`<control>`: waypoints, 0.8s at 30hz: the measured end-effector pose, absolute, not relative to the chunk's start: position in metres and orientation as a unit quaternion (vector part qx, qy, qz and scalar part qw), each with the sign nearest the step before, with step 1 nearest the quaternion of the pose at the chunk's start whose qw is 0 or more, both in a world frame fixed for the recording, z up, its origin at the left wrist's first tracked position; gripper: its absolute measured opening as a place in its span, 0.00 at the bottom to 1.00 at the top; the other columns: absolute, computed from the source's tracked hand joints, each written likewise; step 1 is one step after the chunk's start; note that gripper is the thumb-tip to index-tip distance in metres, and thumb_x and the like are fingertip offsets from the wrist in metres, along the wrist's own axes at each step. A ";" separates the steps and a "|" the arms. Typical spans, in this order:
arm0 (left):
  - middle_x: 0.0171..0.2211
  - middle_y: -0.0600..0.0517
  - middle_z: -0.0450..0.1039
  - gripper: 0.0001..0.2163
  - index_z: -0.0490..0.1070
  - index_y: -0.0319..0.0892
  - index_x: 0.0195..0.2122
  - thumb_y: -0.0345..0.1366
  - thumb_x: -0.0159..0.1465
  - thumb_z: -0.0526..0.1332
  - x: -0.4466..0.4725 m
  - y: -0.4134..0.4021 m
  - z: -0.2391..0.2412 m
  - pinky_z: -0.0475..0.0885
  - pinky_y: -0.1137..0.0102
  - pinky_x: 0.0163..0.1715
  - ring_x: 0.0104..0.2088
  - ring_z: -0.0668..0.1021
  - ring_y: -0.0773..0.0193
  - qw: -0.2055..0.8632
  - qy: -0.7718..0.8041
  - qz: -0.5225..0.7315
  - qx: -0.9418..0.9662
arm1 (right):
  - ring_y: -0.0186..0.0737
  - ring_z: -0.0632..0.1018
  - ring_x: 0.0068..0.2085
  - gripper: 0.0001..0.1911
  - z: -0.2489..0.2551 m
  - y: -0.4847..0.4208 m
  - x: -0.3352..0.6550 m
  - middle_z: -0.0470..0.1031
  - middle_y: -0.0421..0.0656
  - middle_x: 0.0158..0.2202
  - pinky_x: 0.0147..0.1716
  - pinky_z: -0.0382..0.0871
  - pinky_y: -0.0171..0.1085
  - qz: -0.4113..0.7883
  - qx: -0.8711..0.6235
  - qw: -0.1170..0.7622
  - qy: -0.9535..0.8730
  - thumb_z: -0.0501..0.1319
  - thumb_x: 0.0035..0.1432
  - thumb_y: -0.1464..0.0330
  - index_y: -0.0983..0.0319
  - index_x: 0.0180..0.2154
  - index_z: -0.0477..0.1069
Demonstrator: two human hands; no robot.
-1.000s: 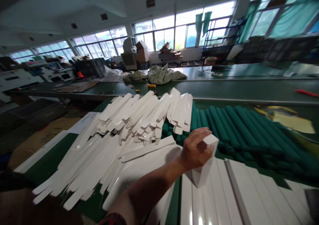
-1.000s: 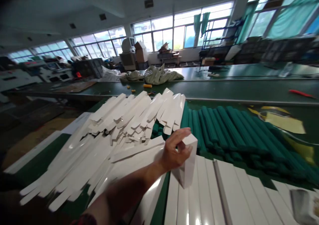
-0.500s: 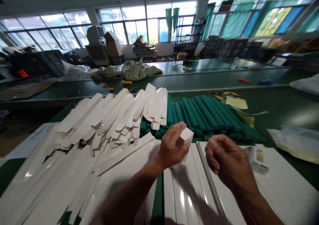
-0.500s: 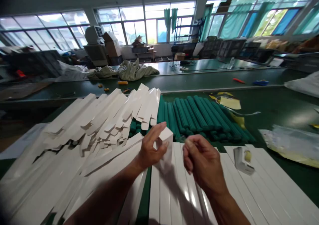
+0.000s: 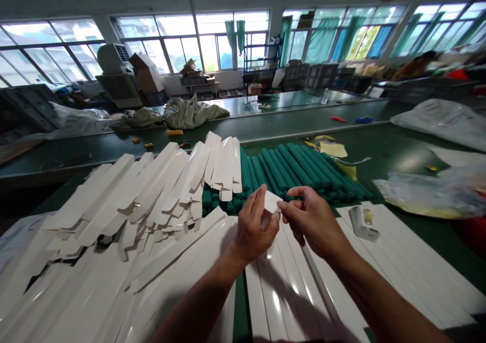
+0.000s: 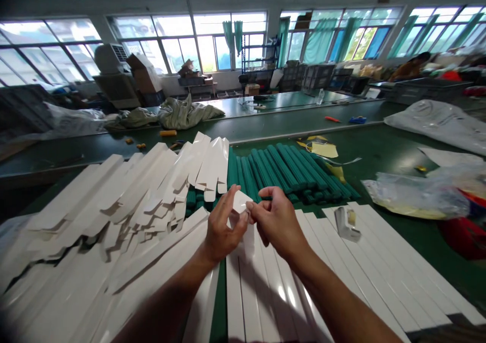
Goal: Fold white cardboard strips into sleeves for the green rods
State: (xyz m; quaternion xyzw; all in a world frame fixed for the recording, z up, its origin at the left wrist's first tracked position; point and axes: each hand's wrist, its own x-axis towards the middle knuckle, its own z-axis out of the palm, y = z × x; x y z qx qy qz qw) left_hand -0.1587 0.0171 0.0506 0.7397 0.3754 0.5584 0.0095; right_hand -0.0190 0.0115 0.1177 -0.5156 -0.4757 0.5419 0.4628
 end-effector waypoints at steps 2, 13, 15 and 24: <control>0.57 0.34 0.69 0.33 0.47 0.37 0.68 0.31 0.64 0.60 -0.160 0.017 0.051 0.75 0.54 0.54 0.57 0.74 0.49 0.005 0.372 0.556 0.743 | 0.27 0.59 0.10 0.26 0.123 0.016 -0.015 0.70 0.32 0.18 0.05 0.51 0.27 0.613 -0.501 0.433 -0.431 0.72 0.43 0.57 0.59 0.35 0.59; 0.55 0.36 0.68 0.21 0.62 0.36 0.59 0.28 0.63 0.57 -0.168 0.009 0.066 0.73 0.54 0.56 0.61 0.69 0.49 0.008 0.320 0.492 0.810 | 0.26 0.59 0.10 0.27 0.112 0.018 -0.002 0.69 0.33 0.17 0.07 0.54 0.28 0.681 -0.446 0.397 -0.424 0.74 0.40 0.53 0.61 0.29 0.61; 0.56 0.36 0.68 0.21 0.62 0.36 0.58 0.28 0.62 0.56 -0.169 0.008 0.068 0.71 0.52 0.57 0.61 0.68 0.49 0.028 0.326 0.486 0.810 | 0.30 0.61 0.10 0.26 0.093 0.013 -0.006 0.68 0.33 0.17 0.07 0.55 0.30 0.630 -0.462 0.424 -0.457 0.68 0.47 0.48 0.60 0.32 0.61; 0.60 0.39 0.64 0.18 0.65 0.39 0.58 0.30 0.67 0.54 -0.176 0.013 0.064 0.66 0.51 0.60 0.62 0.67 0.51 0.046 0.372 0.473 0.797 | 0.53 0.76 0.43 0.28 -0.031 -0.001 -0.036 0.73 0.59 0.44 0.38 0.74 0.46 0.056 -0.531 0.413 -0.738 0.52 0.63 0.52 0.69 0.53 0.63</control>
